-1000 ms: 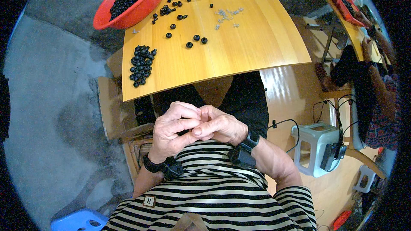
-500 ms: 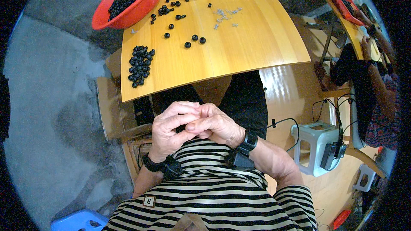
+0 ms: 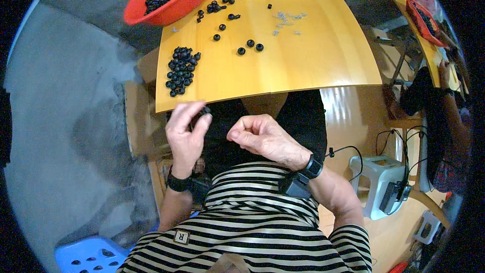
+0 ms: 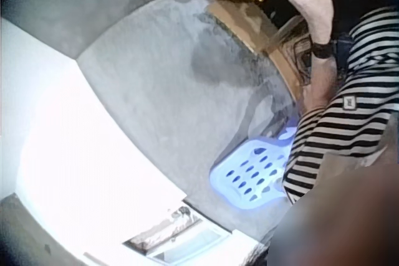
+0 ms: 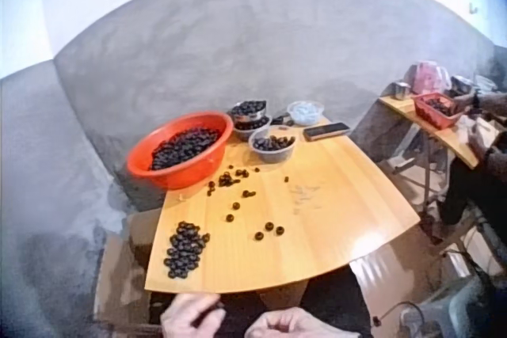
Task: The person assembles components by hand by picking up a black plastic piece and a small metal insert, fitting the insert into the piece, and placing the assembled unit onto the table.
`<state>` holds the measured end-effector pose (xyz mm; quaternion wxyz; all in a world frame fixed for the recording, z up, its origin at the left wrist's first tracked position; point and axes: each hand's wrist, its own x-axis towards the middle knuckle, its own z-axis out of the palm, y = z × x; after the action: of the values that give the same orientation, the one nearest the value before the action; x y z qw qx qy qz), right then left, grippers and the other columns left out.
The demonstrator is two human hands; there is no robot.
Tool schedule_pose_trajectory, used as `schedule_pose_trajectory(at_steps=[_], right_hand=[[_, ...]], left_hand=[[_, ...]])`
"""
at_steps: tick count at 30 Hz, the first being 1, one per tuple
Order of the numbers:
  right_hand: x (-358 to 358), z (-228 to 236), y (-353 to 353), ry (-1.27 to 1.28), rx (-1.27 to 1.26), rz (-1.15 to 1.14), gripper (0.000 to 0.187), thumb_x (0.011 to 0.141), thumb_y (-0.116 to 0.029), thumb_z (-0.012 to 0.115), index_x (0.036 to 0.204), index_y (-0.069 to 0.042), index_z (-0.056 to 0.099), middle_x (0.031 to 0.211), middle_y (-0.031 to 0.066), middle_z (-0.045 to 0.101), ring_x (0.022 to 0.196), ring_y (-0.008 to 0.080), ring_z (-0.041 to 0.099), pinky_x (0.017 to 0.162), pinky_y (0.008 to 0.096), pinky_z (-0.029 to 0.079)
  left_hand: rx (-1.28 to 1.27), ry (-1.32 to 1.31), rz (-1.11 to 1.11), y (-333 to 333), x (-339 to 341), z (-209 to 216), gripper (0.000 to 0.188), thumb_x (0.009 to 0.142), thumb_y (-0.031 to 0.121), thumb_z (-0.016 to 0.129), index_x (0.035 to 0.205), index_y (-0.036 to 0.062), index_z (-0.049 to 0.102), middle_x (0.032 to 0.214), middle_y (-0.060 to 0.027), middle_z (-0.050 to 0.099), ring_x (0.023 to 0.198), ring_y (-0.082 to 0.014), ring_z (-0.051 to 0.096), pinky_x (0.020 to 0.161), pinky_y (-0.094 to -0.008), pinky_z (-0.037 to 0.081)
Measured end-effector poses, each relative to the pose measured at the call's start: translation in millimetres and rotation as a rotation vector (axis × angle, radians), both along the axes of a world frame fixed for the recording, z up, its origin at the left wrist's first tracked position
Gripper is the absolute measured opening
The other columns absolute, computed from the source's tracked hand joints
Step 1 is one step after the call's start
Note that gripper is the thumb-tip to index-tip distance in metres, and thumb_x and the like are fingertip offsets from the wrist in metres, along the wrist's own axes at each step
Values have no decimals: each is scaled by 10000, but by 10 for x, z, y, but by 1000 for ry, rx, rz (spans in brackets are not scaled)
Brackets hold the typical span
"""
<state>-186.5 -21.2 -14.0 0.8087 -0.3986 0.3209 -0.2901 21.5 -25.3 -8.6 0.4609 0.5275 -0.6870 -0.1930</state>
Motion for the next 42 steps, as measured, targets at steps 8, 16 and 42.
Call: schedule_pose_trajectory(at_steps=[8, 16, 42], right_hand=[[-83, 63, -117, 134, -229, -174, 232, 976, -233, 621, 907, -18, 670, 652, -58, 520, 553, 16, 406, 480, 181, 314], [-95, 104, -476, 672, -704, -520, 167, 915, -142, 639, 877, 21, 645, 670, 39, 598, 613, 111, 533, 569, 270, 440], [-184, 44, -604, 229, -389, -471, 261, 940, -220, 663, 1078, 1, 650, 807, 14, 648, 700, 85, 604, 611, 249, 508]], left_hand=[[-320, -394, 270, -417, 340, -282, 204, 721, 48, 772, 913, 52, 704, 983, -70, 602, 988, -265, 542, 903, -402, 393], [-347, -531, 372, -554, 382, -343, 251, 688, 90, 789, 930, 100, 721, 956, -56, 570, 978, -271, 517, 867, -430, 375], [31, 140, -139, -149, -146, 107, 246, 811, -50, 715, 1054, -26, 688, 892, -59, 652, 762, -112, 585, 706, -227, 475]])
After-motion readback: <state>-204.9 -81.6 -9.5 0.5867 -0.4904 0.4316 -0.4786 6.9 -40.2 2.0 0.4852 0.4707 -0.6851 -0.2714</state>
